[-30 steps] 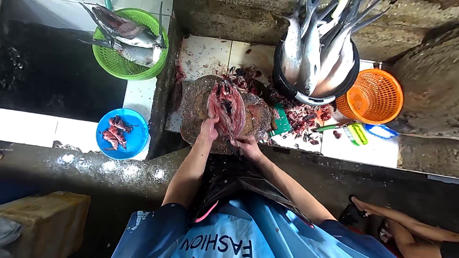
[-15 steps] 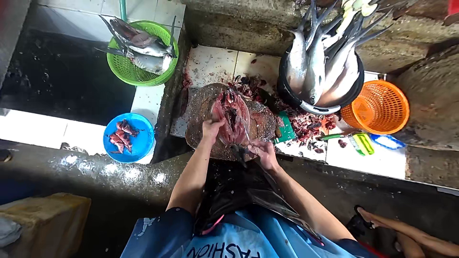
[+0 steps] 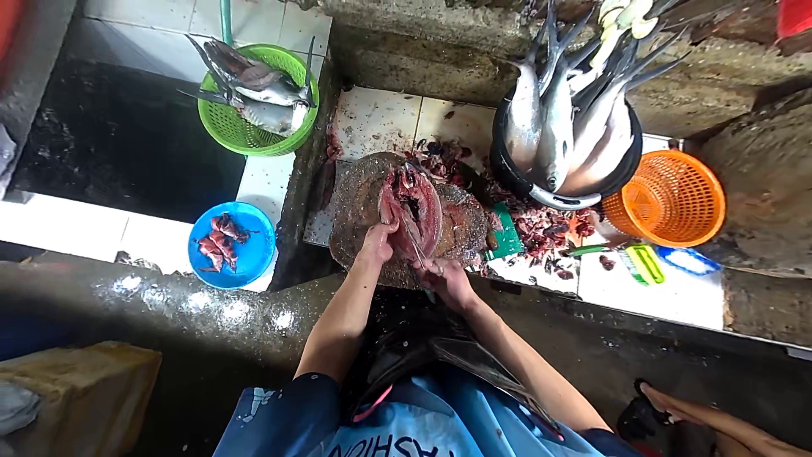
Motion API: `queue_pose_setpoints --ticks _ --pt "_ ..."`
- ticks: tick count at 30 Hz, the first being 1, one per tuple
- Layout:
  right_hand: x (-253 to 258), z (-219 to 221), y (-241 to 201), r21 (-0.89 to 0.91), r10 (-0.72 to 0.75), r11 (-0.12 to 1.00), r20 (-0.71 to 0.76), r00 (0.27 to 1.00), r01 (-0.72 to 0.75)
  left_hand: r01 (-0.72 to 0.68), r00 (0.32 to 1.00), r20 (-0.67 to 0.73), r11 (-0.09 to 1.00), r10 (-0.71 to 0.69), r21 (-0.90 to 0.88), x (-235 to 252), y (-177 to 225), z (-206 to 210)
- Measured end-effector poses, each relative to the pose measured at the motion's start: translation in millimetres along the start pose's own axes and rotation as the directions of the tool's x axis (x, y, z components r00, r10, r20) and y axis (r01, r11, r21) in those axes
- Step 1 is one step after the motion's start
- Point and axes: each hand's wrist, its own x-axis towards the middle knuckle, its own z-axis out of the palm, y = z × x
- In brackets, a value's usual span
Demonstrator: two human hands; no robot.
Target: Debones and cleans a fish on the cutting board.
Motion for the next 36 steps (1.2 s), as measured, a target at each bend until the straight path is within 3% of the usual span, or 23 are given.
queue_pose_setpoints --ticks 3,9,13,16,20,23,24,28,32,34,36 --pt "-22 -5 -9 -0.181 -0.118 0.977 -0.008 0.993 0.115 -0.023 1.000 0.015 1.000 0.023 -0.006 0 3 -3" --pt "-9 -10 -7 -0.033 0.001 0.999 -0.048 0.999 -0.003 -0.050 0.994 0.094 0.998 0.048 0.023 -3 1 -3" --pt "18 -5 5 0.097 -0.033 0.995 0.004 0.999 0.032 -0.028 0.997 0.067 1.000 0.027 0.011 -5 1 1" --pt "22 1 15 -0.120 -0.229 0.965 0.049 0.972 0.234 -0.042 0.999 0.004 0.997 0.043 -0.067 -6 1 3" --pt "12 -7 25 -0.478 -0.422 0.772 0.106 0.900 0.419 -0.035 0.998 -0.050 0.990 0.029 -0.133 -7 -3 9" --pt "4 -10 16 -0.590 -0.563 0.638 0.081 0.822 0.495 -0.046 0.993 -0.118 0.985 0.027 -0.168 -8 1 7" --pt "1 -12 10 -0.574 -0.581 0.647 0.054 0.812 0.502 -0.051 0.995 -0.096 0.986 0.035 -0.162 -6 1 5" --pt "-18 -15 -13 -0.307 -0.274 0.919 -0.046 0.961 0.247 -0.057 0.998 -0.008 0.993 0.056 -0.106 -6 -2 2" --pt "-11 -7 -11 -0.070 -0.009 0.998 -0.059 0.998 0.005 -0.070 0.997 0.022 0.995 0.072 -0.076 -7 -2 -2" --pt "-4 -9 -4 -0.031 -0.012 0.999 -0.061 0.998 0.011 -0.044 0.998 0.039 0.994 0.048 -0.105 -5 -6 1" --pt "-12 -13 1 -0.208 -0.151 0.968 -0.053 0.987 0.137 -0.019 1.000 0.010 0.988 0.020 -0.152 -14 -18 13"
